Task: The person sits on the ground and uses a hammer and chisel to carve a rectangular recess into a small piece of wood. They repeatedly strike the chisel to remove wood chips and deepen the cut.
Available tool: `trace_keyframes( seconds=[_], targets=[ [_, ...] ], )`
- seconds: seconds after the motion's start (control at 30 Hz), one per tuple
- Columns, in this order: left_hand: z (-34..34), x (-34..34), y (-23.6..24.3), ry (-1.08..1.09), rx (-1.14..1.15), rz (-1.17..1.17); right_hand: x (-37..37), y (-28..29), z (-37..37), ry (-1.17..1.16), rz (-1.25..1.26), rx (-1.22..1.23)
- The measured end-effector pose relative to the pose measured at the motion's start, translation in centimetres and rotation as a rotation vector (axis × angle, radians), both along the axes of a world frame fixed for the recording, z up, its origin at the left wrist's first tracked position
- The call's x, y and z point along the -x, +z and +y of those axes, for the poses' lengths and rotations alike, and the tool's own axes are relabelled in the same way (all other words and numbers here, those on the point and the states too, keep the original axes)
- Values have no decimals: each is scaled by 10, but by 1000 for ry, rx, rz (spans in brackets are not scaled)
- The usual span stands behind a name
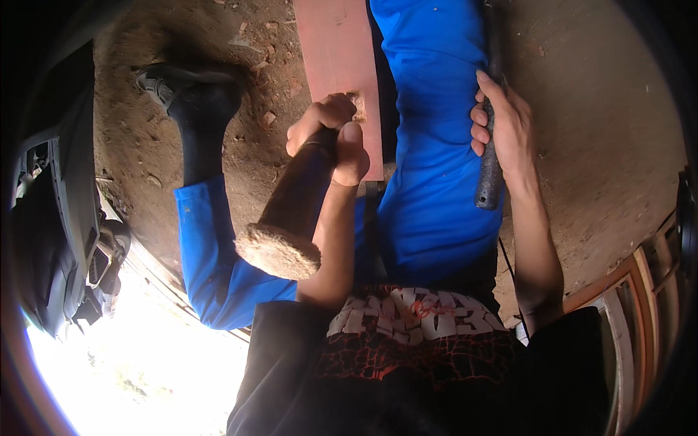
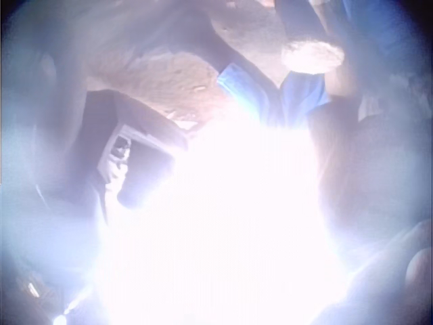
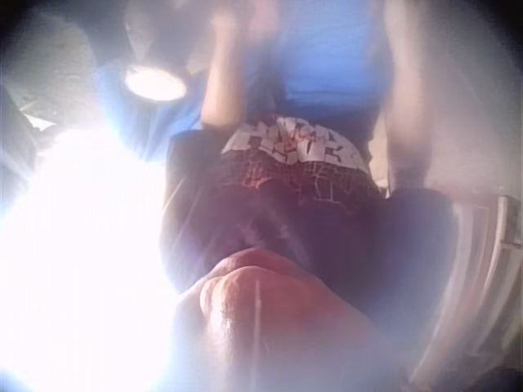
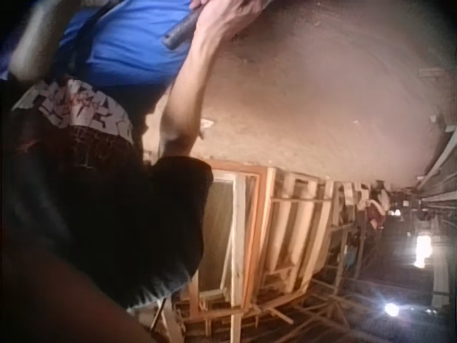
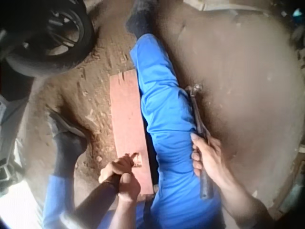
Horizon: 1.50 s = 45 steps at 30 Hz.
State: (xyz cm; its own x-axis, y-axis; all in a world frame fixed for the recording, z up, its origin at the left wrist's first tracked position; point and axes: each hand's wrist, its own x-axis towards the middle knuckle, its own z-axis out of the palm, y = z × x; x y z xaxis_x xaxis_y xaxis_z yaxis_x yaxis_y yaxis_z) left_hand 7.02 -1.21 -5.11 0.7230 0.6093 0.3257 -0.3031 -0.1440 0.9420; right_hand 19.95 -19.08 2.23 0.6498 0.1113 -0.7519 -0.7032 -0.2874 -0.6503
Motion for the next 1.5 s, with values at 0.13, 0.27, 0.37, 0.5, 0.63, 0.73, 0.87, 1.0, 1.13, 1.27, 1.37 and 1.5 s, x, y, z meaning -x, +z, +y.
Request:
trace_keyframes(
  seconds=[0.13, 0.27, 0.37, 0.5, 0.63, 0.73, 0.87, 1.0, 1.13, 1.27, 1.37, 1.5],
  targets=[
    [-5, 5, 5, 67, 32, -2, 17, -2, -5, 0, -138, -46],
    [-10, -9, 37, 182, -222, 433, 32, 10, -7, -63, -260, -160],
    [-12, -27, 15, 316, -246, 279, 51, 37, -18, 16, -367, -267],
    [-18, -42, 22, 421, -75, 89, 76, 84, -44, 138, -591, -273],
    [-19, -42, 22, 445, -38, 91, 92, 117, -50, 532, -845, -223],
    [-22, -46, 26, 442, -26, 72, 101, 143, -61, 747, -572, -131],
    [-20, -48, 28, 451, -7, 75, 80, 172, -66, 658, -662, -25],
    [-18, -47, 28, 464, 36, 73, 66, 238, -26, 267, -1053, -85],
    [-18, -46, 15, 513, -3, 99, 42, 280, -21, 512, -1118, -648],
    [-20, -55, 24, 442, 71, 111, 96, 188, -3, 95, -1206, 76],
    [-13, -51, 20, 537, 97, 93, 102, 195, 9, 322, -279, 24],
    [-14, -67, 26, 488, 161, 73, 68, 251, 0, 322, -790, 38]
  ],
)
